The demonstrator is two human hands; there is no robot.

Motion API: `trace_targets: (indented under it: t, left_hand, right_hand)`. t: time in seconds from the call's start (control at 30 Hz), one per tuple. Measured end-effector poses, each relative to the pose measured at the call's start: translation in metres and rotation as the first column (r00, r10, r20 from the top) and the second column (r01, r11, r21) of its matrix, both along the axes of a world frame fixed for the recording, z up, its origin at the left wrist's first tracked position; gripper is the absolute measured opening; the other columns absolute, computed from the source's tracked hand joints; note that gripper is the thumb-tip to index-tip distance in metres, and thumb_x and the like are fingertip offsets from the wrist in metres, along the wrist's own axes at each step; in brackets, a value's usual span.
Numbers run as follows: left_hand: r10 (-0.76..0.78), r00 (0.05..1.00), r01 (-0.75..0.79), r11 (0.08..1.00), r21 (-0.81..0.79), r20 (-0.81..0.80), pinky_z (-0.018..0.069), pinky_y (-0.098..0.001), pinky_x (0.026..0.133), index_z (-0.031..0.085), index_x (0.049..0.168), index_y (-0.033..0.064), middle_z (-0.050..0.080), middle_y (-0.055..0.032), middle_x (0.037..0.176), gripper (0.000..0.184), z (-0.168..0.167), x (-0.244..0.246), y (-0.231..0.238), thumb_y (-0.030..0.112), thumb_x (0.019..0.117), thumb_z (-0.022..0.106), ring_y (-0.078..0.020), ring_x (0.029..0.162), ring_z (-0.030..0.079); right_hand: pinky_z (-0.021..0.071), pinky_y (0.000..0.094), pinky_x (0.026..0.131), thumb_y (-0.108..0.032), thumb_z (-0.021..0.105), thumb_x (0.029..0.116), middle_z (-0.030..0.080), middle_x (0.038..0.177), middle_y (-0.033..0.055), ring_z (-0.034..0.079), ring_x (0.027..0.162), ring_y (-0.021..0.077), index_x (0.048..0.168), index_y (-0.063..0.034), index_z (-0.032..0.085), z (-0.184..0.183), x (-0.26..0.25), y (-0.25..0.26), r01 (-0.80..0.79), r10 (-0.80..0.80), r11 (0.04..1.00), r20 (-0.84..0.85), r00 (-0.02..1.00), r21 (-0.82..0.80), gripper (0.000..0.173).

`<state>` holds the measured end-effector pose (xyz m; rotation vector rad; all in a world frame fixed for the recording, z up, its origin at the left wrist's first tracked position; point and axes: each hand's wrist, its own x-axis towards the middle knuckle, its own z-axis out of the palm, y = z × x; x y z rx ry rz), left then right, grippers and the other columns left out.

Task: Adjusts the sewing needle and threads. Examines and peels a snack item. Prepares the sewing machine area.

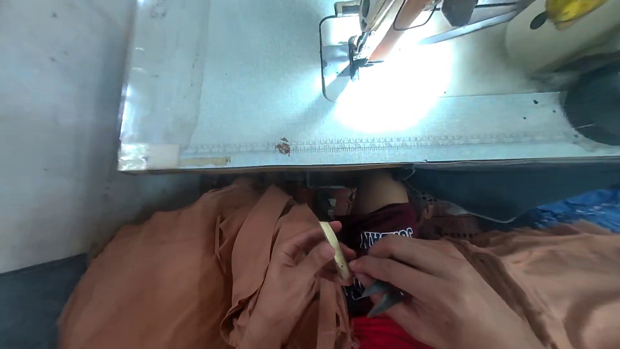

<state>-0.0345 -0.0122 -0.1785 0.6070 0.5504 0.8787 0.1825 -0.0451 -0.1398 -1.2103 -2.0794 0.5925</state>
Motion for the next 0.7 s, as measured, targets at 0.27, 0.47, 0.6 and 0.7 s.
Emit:
trace_targets:
  t: [0.27,0.47,0.6,0.7]
  left_hand:
    - [-0.005,0.986,-0.001,0.999,-0.034,-0.165,0.0646,-0.0309,0.071,0.065,0.130,0.0001,0.076,-0.0106,0.102,0.030,0.009,0.003,0.001,0.012,0.1025,0.061,-0.0171,0.084,0.075]
    - [-0.044,0.974,0.036,0.999,-0.040,-0.224,0.0649,-0.0300,0.070,0.065,0.127,0.0011,0.076,-0.0067,0.101,0.027,0.011,0.007,0.001,0.012,0.1030,0.060,-0.0143,0.080,0.075]
    - [-0.069,0.981,0.058,0.996,-0.067,-0.178,0.0645,-0.0297,0.070,0.066,0.127,0.0023,0.075,-0.0071,0.101,0.028,0.007,0.008,0.001,0.017,0.1029,0.061,-0.0142,0.080,0.074]
    - [-0.086,0.990,0.076,0.993,-0.096,-0.109,0.0646,-0.0305,0.069,0.067,0.126,0.0023,0.075,-0.0085,0.101,0.028,0.002,0.009,0.001,0.017,0.1028,0.062,-0.0152,0.078,0.075]
  right_hand:
    - [0.0471,0.0272,0.059,-0.026,0.062,0.0975,0.064,0.086,0.0025,0.060,0.074,0.0155,0.101,-0.0149,0.068,-0.007,-0.002,0.002,-0.052,0.028,0.987,0.152,0.988,0.155,0.013]
    - [0.0456,0.0219,0.061,-0.025,0.062,0.0943,0.063,0.080,0.0028,0.059,0.073,0.0118,0.093,-0.0114,0.064,-0.014,-0.005,0.008,-0.043,0.044,0.991,0.001,0.999,0.125,0.014]
    - [0.0451,0.0162,0.060,-0.022,0.063,0.0928,0.060,0.081,0.0023,0.057,0.071,0.0062,0.096,-0.0104,0.063,-0.020,-0.003,0.009,-0.024,0.029,0.999,-0.120,0.992,0.039,0.012]
    - [0.0452,0.0142,0.062,-0.022,0.064,0.0930,0.059,0.083,0.0017,0.056,0.074,0.0039,0.095,-0.0097,0.062,-0.023,-0.001,0.009,-0.014,0.012,1.000,-0.186,0.982,-0.009,0.012]
